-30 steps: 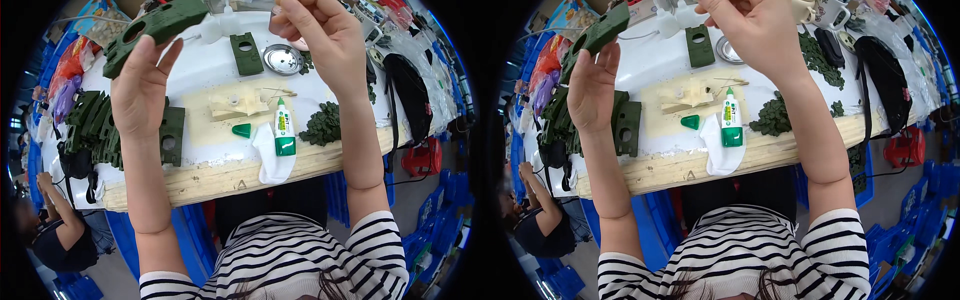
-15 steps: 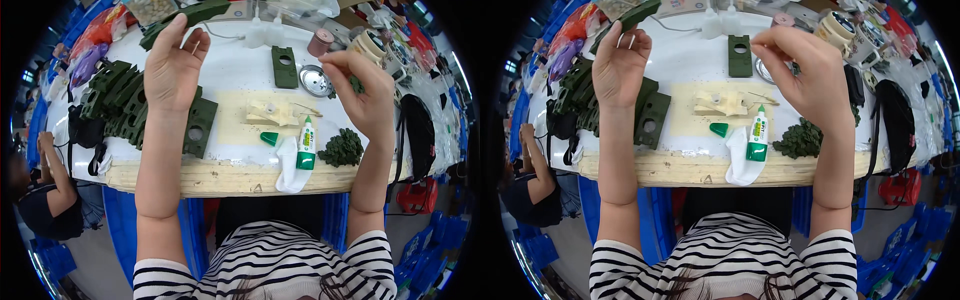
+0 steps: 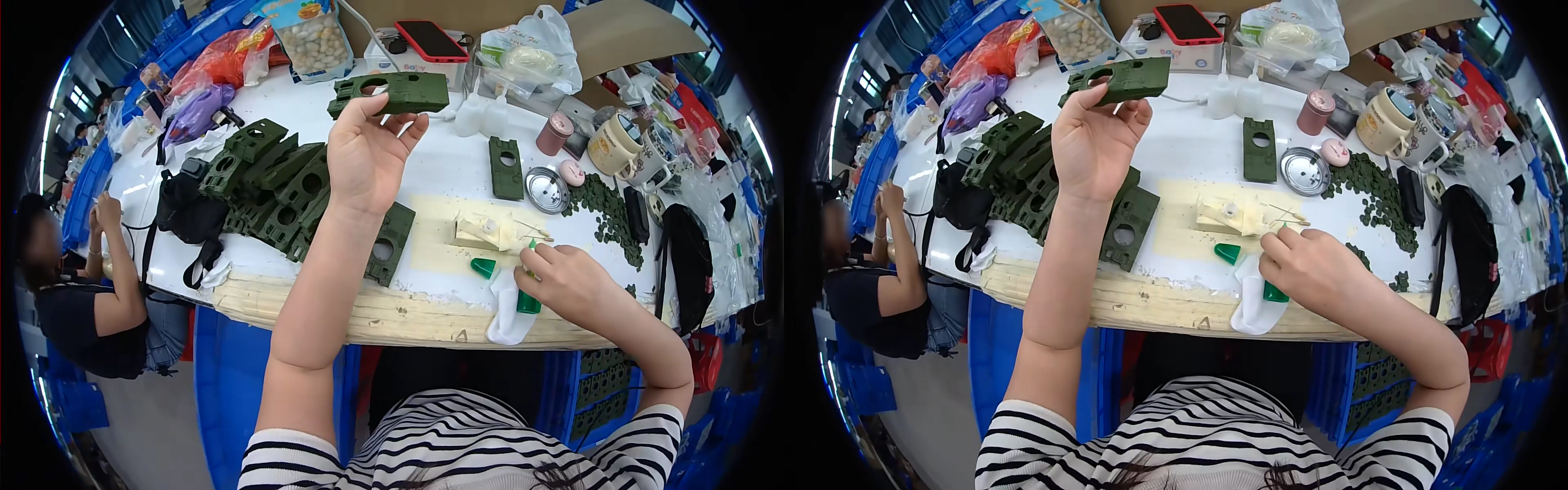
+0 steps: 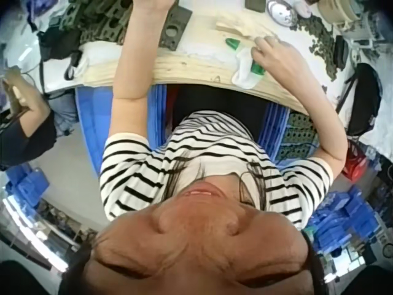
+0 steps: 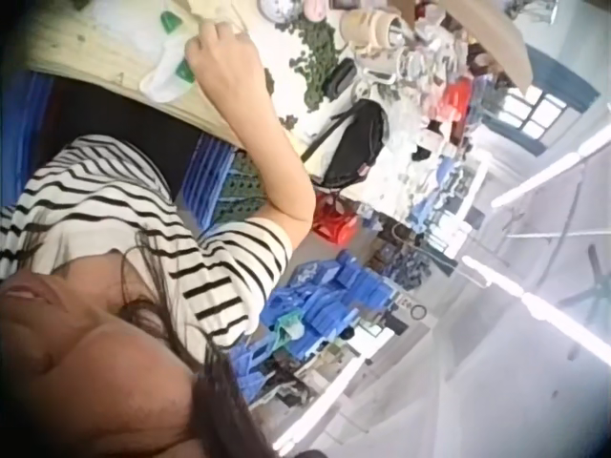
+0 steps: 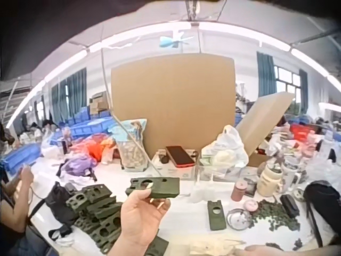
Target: Assembling plastic toy tank parts by applying glue and sorting them into bins.
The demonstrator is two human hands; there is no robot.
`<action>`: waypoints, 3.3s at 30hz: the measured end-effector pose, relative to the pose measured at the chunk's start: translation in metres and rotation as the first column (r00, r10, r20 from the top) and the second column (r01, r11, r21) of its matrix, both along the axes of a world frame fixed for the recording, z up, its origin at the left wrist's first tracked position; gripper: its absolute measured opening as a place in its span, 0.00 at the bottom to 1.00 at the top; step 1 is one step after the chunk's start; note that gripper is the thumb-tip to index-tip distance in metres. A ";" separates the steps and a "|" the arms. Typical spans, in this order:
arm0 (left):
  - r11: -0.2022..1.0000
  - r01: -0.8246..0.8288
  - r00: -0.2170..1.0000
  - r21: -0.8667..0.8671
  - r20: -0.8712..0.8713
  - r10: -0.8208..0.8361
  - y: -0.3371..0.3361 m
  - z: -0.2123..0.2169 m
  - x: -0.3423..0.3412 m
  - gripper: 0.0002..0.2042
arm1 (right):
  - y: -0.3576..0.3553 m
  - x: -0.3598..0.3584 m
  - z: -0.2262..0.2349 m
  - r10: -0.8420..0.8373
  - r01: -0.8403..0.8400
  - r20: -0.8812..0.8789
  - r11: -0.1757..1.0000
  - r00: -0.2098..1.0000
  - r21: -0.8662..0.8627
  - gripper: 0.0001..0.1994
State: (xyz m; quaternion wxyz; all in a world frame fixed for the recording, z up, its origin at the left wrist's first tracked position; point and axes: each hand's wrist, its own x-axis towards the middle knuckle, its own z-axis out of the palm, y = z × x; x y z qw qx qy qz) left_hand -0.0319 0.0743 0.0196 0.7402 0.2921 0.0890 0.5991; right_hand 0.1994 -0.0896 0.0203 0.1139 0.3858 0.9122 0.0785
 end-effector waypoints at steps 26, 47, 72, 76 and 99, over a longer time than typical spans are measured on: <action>0.935 0.284 0.951 0.214 -0.191 -0.245 -0.039 0.000 -0.011 0.28 | -0.017 -0.006 0.035 0.097 0.564 -0.983 0.809 0.154 0.168 0.16; 0.744 0.665 0.688 -0.059 -0.340 -0.642 -0.077 -0.005 0.007 0.31 | 0.033 -0.041 0.018 -0.127 0.223 -0.885 0.943 -0.448 -0.248 0.25; 0.776 0.606 0.623 -0.173 -0.502 -0.599 -0.091 -0.009 0.014 0.31 | 0.037 -0.038 -0.001 -0.219 -0.017 -0.916 0.974 -0.337 -0.227 0.22; 0.782 0.601 0.628 -0.166 -0.507 -0.590 -0.091 -0.010 0.014 0.31 | 0.038 -0.039 -0.001 -0.247 -0.071 -0.886 0.968 -0.392 -0.239 0.21; 0.747 0.655 0.623 -0.115 -0.478 -0.620 -0.087 -0.015 0.013 0.27 | 0.043 -0.033 -0.005 -0.292 -0.185 -0.783 0.956 -0.549 -0.227 0.15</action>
